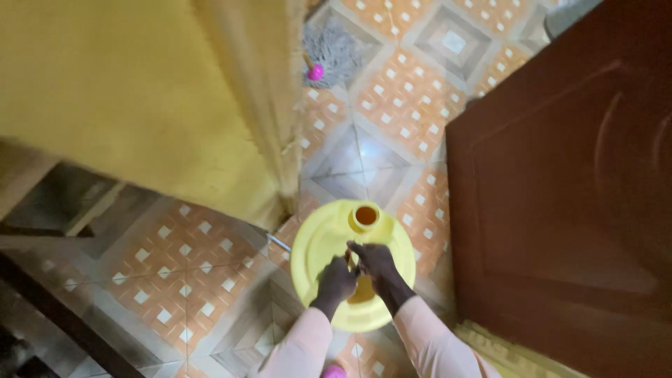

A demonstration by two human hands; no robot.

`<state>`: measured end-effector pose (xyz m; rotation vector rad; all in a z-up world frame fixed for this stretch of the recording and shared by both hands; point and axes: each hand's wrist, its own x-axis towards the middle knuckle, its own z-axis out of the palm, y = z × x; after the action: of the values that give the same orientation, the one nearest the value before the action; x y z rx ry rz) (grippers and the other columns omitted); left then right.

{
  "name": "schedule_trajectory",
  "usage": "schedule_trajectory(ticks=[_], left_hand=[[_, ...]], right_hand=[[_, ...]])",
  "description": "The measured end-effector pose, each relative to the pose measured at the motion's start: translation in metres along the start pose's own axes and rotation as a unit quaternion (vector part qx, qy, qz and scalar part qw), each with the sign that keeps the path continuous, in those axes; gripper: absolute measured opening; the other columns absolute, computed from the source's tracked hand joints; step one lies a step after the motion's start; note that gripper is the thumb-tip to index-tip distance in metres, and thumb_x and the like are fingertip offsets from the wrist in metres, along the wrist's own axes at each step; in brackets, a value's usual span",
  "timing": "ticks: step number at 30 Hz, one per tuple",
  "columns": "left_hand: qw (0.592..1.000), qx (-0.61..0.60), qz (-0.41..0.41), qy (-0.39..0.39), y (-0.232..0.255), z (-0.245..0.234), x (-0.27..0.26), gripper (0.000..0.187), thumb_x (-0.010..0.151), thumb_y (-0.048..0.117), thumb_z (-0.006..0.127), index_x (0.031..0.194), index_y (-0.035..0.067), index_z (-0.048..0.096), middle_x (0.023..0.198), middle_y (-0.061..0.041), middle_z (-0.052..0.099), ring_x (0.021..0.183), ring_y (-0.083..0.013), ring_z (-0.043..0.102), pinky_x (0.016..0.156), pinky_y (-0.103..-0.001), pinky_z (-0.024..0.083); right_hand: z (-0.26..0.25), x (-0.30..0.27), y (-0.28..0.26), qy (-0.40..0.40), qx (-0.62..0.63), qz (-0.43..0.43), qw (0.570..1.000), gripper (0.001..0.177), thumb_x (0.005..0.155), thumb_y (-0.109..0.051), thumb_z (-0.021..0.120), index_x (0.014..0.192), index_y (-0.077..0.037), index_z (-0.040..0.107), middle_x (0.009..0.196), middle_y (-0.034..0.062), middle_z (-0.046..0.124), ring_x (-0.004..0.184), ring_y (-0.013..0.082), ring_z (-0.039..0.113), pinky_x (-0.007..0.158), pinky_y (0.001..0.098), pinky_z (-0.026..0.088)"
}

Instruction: The recorder is seen mopping the floor in a room using a mop and a bucket of water.

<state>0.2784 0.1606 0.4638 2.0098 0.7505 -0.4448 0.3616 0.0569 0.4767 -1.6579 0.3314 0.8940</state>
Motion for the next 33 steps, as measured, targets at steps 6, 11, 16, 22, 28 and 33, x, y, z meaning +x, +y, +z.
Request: schedule_trajectory(ticks=[6,11,16,22,28,33], left_hand=[[0.977,-0.207,-0.043,-0.032,-0.103,0.035,-0.036,0.031,0.092,0.023,0.072,0.106,-0.003,0.062,0.070,-0.016,0.070,0.053,-0.0239,0.069,0.056,-0.039,0.055],[0.967,-0.222,-0.122,0.017,-0.150,-0.022,-0.090,0.029,0.088,0.019,0.075,0.103,-0.002,0.062,0.071,-0.012,0.072,0.057,-0.0213,0.072,0.057,-0.037,0.058],[0.967,-0.195,-0.154,0.058,-0.199,-0.077,-0.114,0.023,0.088,0.021,0.072,0.100,0.001,0.071,0.077,-0.012,0.076,0.070,-0.0240,0.076,0.068,-0.039,0.058],[0.972,-0.098,-0.158,0.141,-0.266,-0.119,-0.086,0.030,0.086,0.028,0.073,0.106,0.006,0.072,0.097,-0.019,0.076,0.093,-0.0345,0.074,0.084,-0.046,0.056],[0.967,-0.047,-0.158,0.196,-0.303,-0.175,-0.050,0.032,0.089,0.029,0.070,0.111,0.007,0.068,0.113,-0.022,0.071,0.110,-0.0413,0.067,0.092,-0.050,0.053],[0.969,-0.075,-0.069,0.226,-0.362,-0.168,0.008,0.035,0.090,0.023,0.066,0.119,0.003,0.062,0.115,-0.026,0.069,0.112,-0.0439,0.065,0.094,-0.051,0.051]], right_hand=[[0.048,-0.048,0.054,-0.035,-0.062,-0.004,0.997,0.035,0.087,-0.032,0.079,0.076,0.001,0.070,0.057,0.0052,0.057,0.045,0.0165,0.052,0.044,0.0332,0.044],[0.126,-0.095,0.057,-0.107,-0.067,0.036,0.991,0.034,0.087,-0.029,0.078,0.073,0.000,0.067,0.056,0.0055,0.055,0.045,0.0187,0.052,0.044,0.0350,0.043],[0.203,-0.081,0.088,-0.156,-0.107,0.027,0.982,0.032,0.087,-0.028,0.078,0.073,-0.002,0.067,0.057,0.0028,0.053,0.047,0.0143,0.047,0.046,0.0306,0.040],[0.283,-0.053,0.092,-0.214,-0.100,0.019,0.972,0.030,0.089,-0.027,0.078,0.076,-0.002,0.068,0.059,0.0004,0.053,0.050,0.0107,0.047,0.050,0.0266,0.039],[0.361,-0.037,0.053,-0.225,-0.070,0.049,0.971,0.032,0.089,-0.037,0.074,0.088,-0.005,0.070,0.071,0.0009,0.061,0.062,0.0135,0.055,0.060,0.0282,0.044],[0.388,-0.013,0.041,-0.236,-0.024,0.102,0.966,0.043,0.085,-0.048,0.071,0.103,-0.010,0.065,0.083,0.0021,0.068,0.077,0.0178,0.067,0.075,0.0347,0.053]])
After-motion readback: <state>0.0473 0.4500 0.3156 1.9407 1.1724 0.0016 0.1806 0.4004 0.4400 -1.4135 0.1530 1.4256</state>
